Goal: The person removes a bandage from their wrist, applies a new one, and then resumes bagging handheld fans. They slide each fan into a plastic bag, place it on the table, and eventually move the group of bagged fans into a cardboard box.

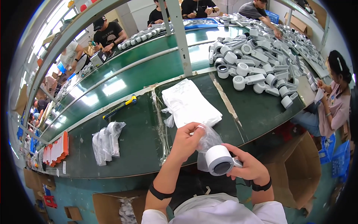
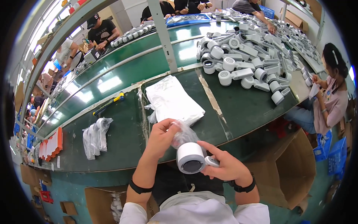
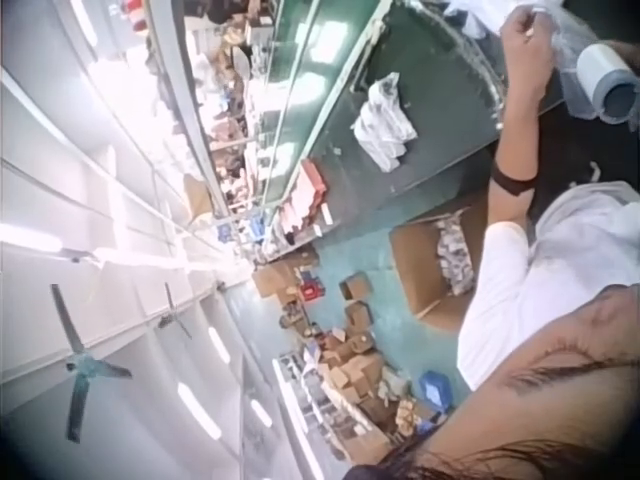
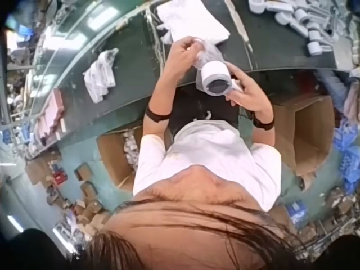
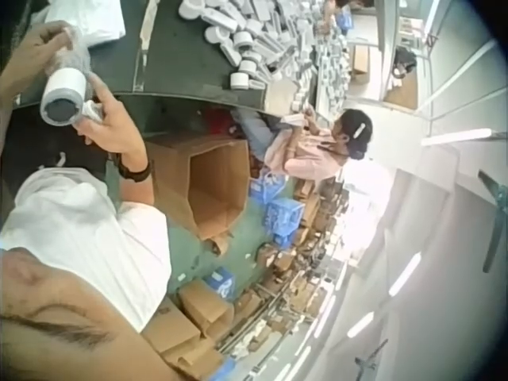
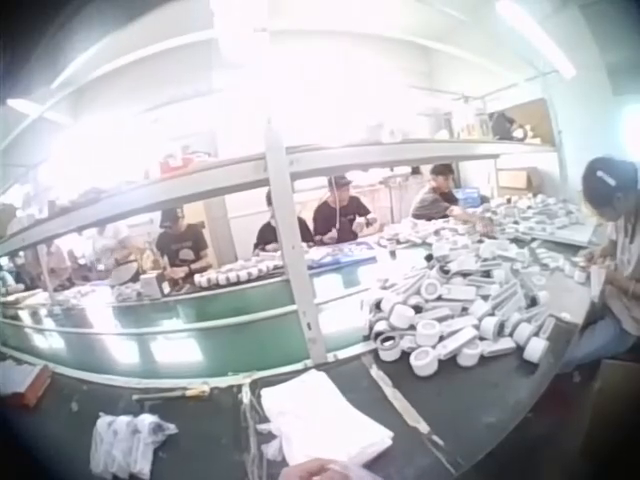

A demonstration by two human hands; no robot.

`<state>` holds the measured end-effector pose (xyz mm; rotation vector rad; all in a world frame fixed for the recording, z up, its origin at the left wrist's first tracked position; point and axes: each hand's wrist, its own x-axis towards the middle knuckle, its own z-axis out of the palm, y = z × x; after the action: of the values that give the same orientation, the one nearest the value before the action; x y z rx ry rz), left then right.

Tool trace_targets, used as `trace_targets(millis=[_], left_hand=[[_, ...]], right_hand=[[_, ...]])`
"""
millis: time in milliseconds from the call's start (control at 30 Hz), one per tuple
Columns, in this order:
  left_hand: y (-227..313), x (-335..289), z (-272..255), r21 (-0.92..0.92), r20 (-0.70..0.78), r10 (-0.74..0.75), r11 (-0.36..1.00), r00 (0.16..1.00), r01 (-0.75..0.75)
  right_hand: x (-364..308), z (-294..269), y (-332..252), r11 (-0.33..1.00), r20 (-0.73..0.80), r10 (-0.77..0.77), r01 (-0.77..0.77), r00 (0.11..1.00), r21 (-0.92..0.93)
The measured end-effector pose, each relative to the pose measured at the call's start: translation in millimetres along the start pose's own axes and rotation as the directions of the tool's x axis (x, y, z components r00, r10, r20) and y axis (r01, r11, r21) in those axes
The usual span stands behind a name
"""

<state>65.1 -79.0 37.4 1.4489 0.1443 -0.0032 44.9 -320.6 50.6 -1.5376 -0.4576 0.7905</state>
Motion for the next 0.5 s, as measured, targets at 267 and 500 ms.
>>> trace_targets(millis=[267, 500], left_hand=[[-9.0, 11.4, 19.6, -0.183, -0.021, 0.002, 0.983, 1.000, -0.006], [6.6, 21.1, -79.5, 0.110, -0.617, 0.378, 0.910, 0.691, -0.399]], right_hand=[[-22.4, 2.2, -19.4, 0.947, -0.105, -0.083, 0.046, 0.991, -0.319], [-39.0, -6.8, 11.3, 0.925, -0.080, -0.344, 0.323, 0.935, -0.199]])
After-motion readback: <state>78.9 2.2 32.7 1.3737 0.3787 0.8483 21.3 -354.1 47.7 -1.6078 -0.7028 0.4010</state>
